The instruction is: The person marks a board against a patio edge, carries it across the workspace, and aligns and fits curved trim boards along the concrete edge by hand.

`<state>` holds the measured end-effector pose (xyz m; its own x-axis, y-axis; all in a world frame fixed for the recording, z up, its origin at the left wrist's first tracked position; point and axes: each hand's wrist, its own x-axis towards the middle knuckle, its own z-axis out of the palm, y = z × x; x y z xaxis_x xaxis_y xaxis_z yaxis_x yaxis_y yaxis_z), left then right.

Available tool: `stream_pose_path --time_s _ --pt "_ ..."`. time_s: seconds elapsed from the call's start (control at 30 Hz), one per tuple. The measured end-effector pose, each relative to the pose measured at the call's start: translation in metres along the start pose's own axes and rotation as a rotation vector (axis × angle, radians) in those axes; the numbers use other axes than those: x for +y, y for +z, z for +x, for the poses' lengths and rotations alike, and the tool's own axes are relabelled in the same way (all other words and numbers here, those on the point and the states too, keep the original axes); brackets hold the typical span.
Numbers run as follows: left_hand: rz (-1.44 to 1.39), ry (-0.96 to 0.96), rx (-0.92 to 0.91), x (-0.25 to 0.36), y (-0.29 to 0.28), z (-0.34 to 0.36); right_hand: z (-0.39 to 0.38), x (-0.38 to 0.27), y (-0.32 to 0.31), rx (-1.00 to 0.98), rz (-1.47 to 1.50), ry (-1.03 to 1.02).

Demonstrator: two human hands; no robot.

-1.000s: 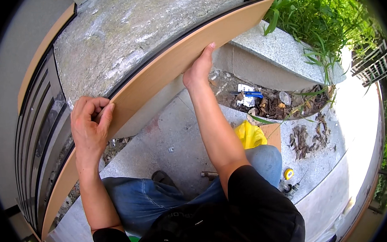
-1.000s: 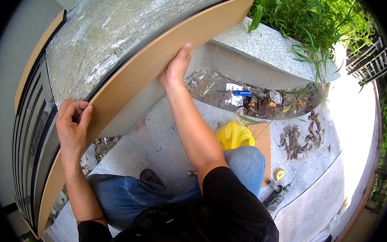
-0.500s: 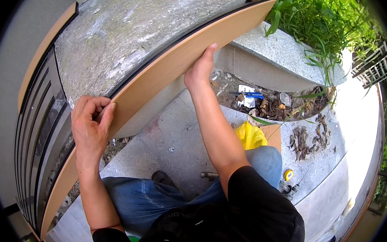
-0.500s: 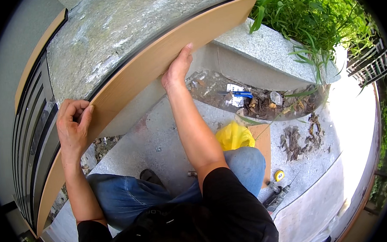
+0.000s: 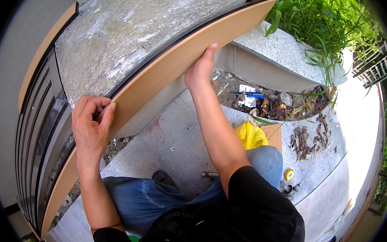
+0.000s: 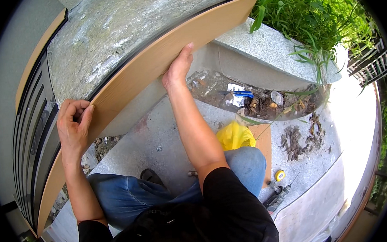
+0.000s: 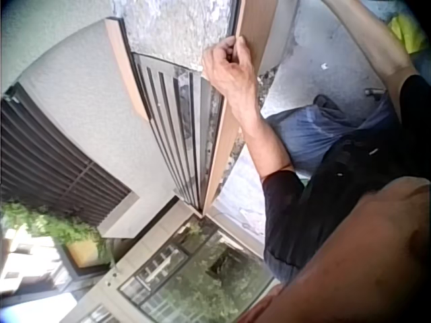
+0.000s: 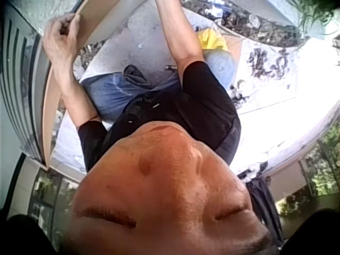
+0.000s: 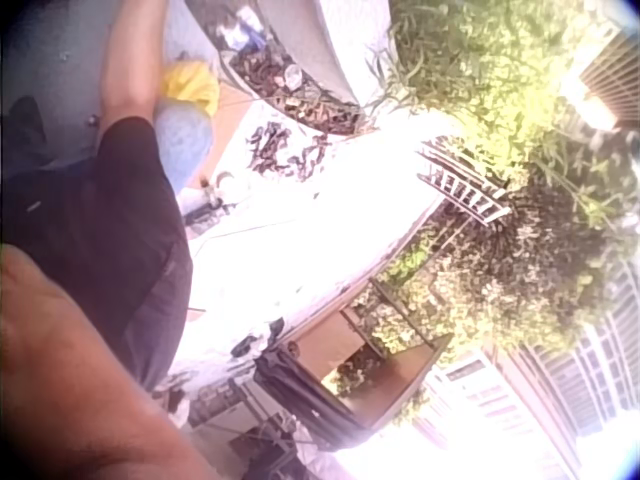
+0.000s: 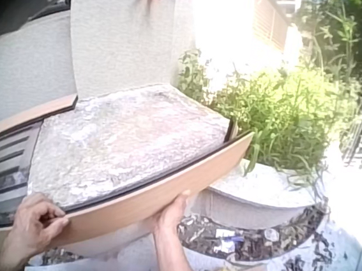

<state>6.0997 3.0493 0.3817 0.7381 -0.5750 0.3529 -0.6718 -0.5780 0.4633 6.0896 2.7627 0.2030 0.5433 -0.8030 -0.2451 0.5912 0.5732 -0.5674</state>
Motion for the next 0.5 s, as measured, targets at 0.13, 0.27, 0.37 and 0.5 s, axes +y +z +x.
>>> stream_pose_path --time_s 0.13,0.27,0.37,0.5 --pt "0.01 0.005 0.002 -0.0017 0.0007 -0.0002 0.0022 0.0016 -0.0017 0.005 0.001 -0.003" --pt "0.007 -0.012 -0.008 -0.0004 -0.0006 -0.0003 -0.0018 0.0003 0.0031 0.036 0.013 0.017" --pt "0.015 0.001 -0.005 -0.0004 -0.0001 -0.0001 -0.004 -0.0023 0.0047 0.027 0.001 -0.002" --pt "0.02 0.009 -0.003 -0.0019 -0.0002 -0.0002 -0.0028 -0.002 0.0042 0.008 0.002 -0.015"
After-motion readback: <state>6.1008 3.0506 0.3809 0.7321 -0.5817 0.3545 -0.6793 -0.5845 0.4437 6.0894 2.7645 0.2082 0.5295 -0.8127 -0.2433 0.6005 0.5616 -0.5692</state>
